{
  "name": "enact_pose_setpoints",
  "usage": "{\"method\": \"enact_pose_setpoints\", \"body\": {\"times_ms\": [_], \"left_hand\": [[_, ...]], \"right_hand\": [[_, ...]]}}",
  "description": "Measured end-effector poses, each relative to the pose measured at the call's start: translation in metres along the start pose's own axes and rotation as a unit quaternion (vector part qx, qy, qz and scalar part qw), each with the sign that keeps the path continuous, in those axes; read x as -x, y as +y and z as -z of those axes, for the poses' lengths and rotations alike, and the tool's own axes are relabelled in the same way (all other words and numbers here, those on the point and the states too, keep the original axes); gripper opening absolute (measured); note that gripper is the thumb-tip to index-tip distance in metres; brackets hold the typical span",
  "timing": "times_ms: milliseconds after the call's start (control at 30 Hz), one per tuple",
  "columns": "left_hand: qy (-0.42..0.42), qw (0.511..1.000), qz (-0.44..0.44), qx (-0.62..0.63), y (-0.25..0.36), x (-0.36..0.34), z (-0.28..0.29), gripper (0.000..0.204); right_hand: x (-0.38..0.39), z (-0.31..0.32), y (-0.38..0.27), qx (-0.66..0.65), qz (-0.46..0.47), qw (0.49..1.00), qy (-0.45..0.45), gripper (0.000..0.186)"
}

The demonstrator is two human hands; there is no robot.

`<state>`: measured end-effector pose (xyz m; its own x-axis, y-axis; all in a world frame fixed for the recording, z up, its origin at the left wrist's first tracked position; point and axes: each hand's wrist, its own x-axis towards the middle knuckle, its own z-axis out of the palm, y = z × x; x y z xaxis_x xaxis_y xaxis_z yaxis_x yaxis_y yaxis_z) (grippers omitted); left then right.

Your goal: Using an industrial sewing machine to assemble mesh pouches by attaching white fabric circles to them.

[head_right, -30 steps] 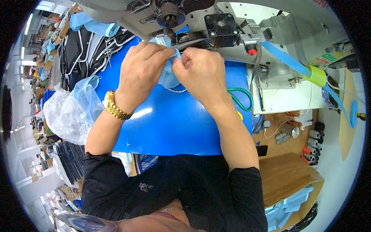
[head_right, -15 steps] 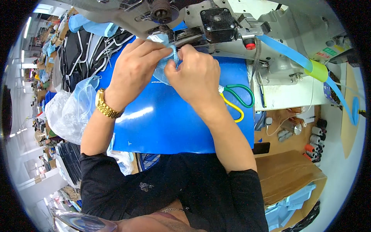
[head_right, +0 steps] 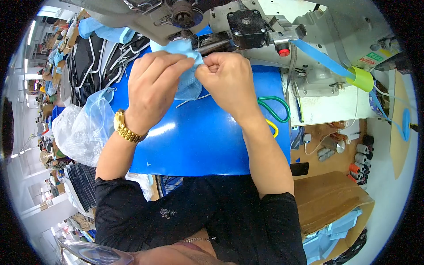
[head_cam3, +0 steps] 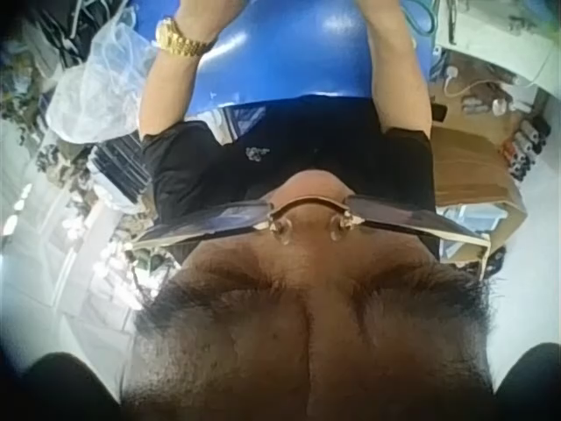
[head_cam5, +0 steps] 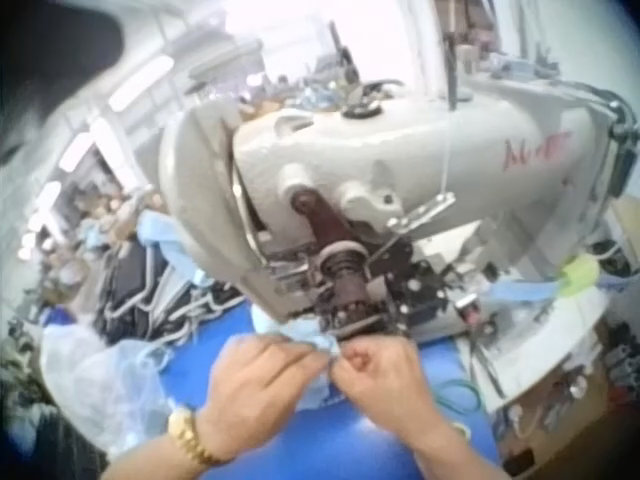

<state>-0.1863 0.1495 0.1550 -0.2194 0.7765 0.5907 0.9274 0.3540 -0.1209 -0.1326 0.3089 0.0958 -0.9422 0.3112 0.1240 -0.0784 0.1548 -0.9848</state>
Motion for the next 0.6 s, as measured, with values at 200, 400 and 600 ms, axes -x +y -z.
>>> {"method": "enact_pose_setpoints", "body": {"times_ms": [200, 400, 600], "left_hand": [[-0.044, 0.999, 0.024, -0.017, -0.007, 0.0, 0.0, 0.037], [-0.097, 0.994, 0.012, -0.056, -0.014, 0.005, -0.003, 0.037], [-0.065, 0.996, -0.013, -0.053, -0.02, 0.009, -0.006, 0.028]], "right_hand": [[-0.001, -0.001, 0.0, 0.004, 0.005, 1.0, -0.003, 0.017], [0.014, -0.006, -0.006, 0.033, 0.058, 0.995, 0.068, 0.013], [0.011, 0.002, -0.008, 0.079, 0.1, 0.992, -0.021, 0.009]]}}
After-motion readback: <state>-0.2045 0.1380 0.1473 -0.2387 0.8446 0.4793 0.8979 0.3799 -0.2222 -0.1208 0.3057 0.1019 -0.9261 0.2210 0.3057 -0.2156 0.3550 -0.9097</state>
